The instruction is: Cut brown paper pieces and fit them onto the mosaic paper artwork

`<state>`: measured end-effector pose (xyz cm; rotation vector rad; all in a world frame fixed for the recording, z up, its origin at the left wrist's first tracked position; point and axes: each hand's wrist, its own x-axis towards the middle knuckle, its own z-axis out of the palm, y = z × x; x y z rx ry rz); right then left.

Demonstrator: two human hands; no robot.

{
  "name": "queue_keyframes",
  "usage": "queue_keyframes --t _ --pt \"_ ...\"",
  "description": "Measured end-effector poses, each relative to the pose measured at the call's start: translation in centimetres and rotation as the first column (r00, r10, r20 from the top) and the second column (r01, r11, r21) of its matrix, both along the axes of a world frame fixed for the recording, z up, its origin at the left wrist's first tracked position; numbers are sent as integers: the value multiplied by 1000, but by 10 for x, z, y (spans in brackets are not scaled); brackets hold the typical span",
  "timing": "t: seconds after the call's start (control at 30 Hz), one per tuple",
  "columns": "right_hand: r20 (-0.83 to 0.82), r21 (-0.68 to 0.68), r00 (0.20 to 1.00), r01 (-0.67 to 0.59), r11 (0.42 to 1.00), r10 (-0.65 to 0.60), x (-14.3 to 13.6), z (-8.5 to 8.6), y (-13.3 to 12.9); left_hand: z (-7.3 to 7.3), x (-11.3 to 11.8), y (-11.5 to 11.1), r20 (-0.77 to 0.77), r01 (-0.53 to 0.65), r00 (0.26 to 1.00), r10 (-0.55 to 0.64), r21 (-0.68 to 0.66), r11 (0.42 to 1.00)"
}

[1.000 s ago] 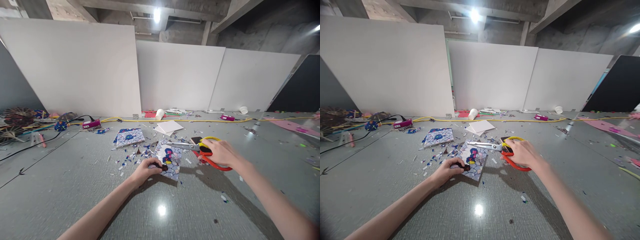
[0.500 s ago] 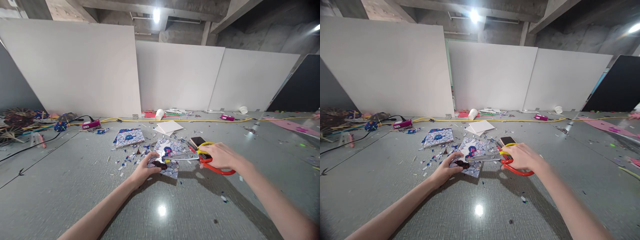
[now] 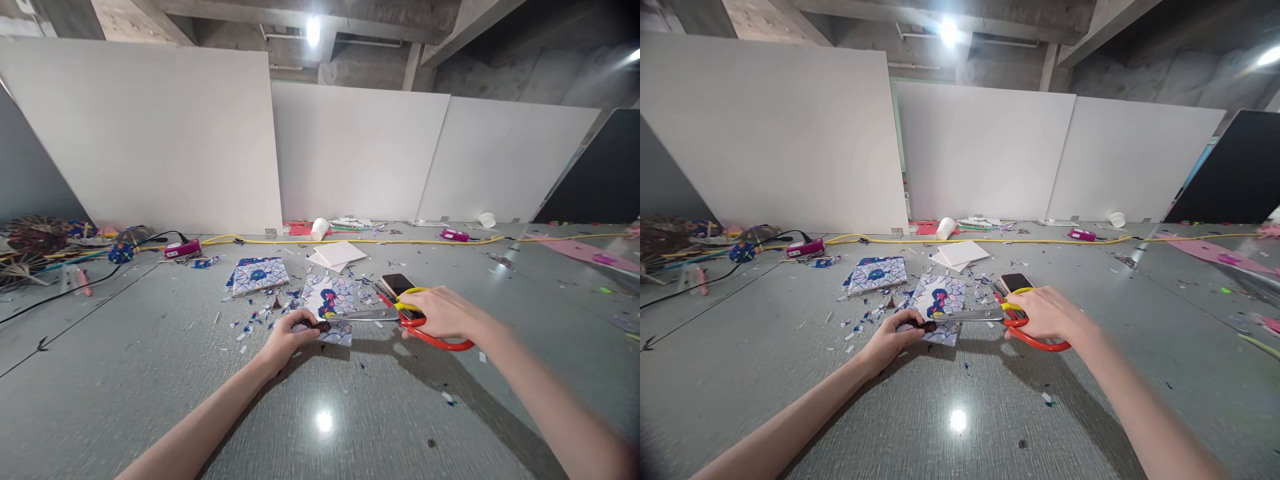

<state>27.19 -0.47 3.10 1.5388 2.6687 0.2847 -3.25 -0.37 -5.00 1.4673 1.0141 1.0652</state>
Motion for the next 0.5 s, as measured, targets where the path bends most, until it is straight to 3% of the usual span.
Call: queue_keyframes --t 0.3,0.5 --pt "3 14 999 -46 999 46 -7 -3 -2 0 1 -1 41 -28 999 30 -39 999" --pt "-9 37 999 -34 999 34 -9 -2 -4 3 0 -3 93 31 995 -21 -113 993"
